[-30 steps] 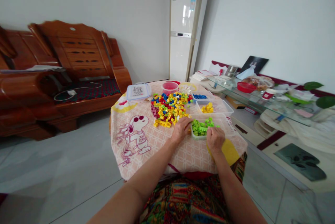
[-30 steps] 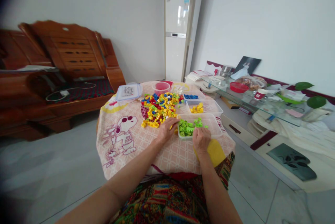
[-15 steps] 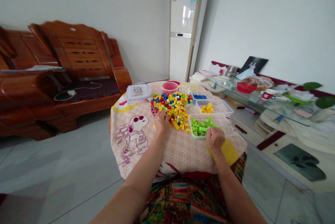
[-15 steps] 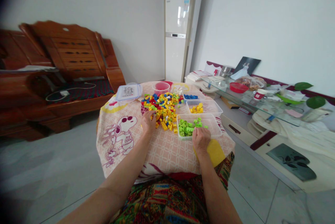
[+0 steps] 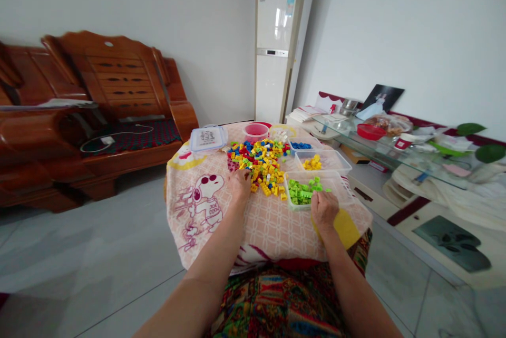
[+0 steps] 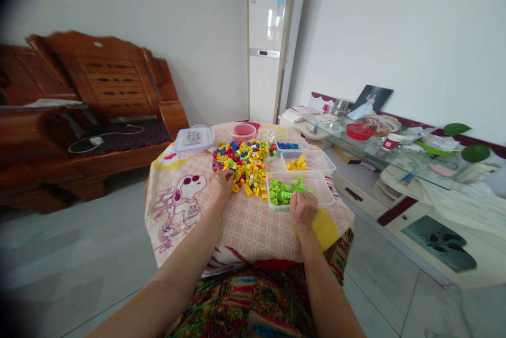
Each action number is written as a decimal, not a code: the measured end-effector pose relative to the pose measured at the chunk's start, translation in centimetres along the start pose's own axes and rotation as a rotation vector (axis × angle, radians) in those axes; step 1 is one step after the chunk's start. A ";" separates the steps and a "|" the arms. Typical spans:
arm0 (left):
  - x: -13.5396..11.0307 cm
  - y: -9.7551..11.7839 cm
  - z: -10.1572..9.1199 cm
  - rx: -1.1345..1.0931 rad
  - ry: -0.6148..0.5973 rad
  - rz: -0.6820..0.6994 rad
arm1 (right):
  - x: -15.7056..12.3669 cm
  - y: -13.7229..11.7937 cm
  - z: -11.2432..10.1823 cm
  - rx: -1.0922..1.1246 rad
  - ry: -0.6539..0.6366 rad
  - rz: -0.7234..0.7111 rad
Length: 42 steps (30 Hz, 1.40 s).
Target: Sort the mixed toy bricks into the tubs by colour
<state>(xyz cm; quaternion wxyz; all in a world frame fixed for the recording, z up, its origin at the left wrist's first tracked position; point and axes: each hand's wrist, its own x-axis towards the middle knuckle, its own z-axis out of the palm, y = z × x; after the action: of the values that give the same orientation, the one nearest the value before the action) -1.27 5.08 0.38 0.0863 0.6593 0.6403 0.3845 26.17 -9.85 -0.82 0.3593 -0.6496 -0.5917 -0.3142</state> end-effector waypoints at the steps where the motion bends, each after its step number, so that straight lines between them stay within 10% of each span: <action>1: 0.0 0.0 0.0 -0.007 0.015 0.003 | 0.0 0.0 0.0 -0.001 -0.003 0.001; 7: -1.4 1.5 0.4 -0.152 0.117 0.158 | 0.0 0.0 0.0 0.020 0.003 0.013; 28: -6.2 7.2 3.4 -0.354 -0.208 0.868 | -0.2 0.1 0.3 0.013 -0.013 0.018; 42: -0.4 0.1 -2.0 -0.086 0.149 0.012 | -0.2 0.2 0.2 0.020 -0.020 0.010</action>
<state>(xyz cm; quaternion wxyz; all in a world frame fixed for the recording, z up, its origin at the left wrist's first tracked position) -2.36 3.98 1.67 0.0647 0.6284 0.6238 0.4602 26.33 -9.79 -1.06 0.3616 -0.6520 -0.5951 -0.2999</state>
